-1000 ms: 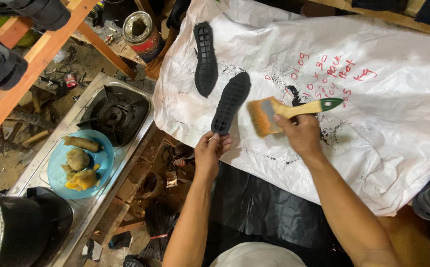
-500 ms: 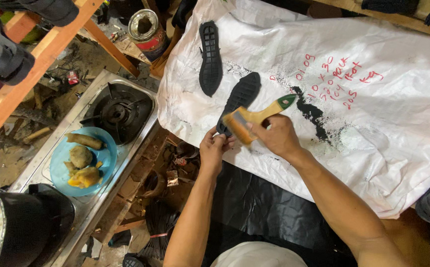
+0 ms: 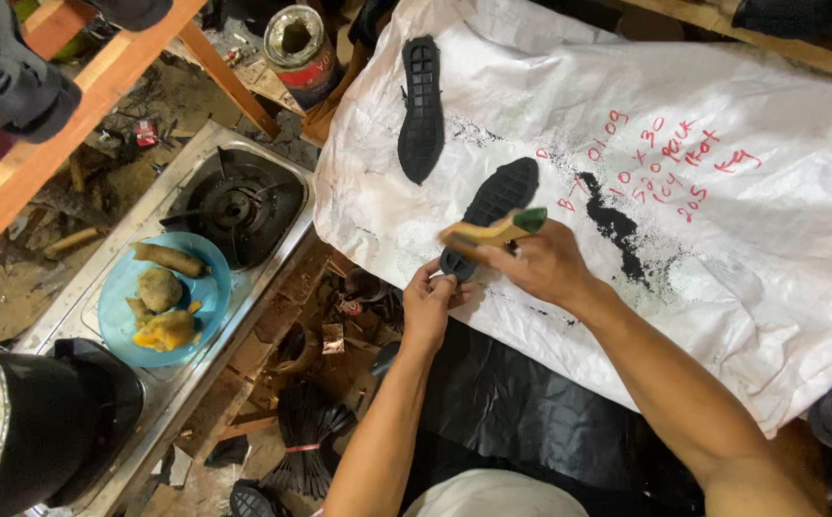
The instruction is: The person holds a rubber shoe sole in one hand and brushes black powder over its surface with a wide bristle brush, working on one sole at a time. Treated soles are set down on a white sheet beside a pile of black powder, and the person repeats the brushing on additional soles.
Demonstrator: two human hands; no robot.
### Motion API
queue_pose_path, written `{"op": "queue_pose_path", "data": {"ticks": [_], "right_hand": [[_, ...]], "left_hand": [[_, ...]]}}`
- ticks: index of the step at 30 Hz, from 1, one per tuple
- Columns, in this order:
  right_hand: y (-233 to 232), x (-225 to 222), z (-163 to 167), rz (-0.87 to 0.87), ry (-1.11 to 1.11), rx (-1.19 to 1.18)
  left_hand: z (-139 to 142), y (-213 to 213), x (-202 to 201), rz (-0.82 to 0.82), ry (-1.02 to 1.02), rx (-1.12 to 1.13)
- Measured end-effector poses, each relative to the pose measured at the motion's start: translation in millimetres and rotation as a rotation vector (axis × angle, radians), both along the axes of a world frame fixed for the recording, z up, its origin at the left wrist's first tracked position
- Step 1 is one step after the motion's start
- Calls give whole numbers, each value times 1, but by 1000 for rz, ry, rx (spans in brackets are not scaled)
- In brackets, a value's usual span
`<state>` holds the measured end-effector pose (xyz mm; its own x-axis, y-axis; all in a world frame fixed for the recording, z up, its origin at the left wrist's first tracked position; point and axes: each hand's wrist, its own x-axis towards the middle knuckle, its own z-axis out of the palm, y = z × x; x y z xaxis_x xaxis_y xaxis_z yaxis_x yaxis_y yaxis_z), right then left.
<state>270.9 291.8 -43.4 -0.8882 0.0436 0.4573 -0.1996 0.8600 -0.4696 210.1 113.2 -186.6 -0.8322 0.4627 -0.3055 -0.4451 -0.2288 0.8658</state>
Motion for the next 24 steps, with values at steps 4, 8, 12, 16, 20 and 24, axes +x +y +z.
{"op": "queue_pose_path", "data": {"ticks": [4,8,12,16,20,24], "right_hand": [[18,-30,7,-228,-259,-10],[46,-57,28,-558,-424,-80],[62,-43,27,-605,-13,96],[65,0,11,-663,-17,-181],[54,51,-21,-724,-89,-452],[30,109,-68,-595,22,-749]], "left_hand": [[-2,-4,0,14,-16,3],[2,-6,3,-4,-19,28],[11,-10,-1,-29,-66,9],[21,-14,-9,-47,-95,-23],[50,-13,-10,-23,-104,61],[102,-13,12,-59,-116,297]]}}
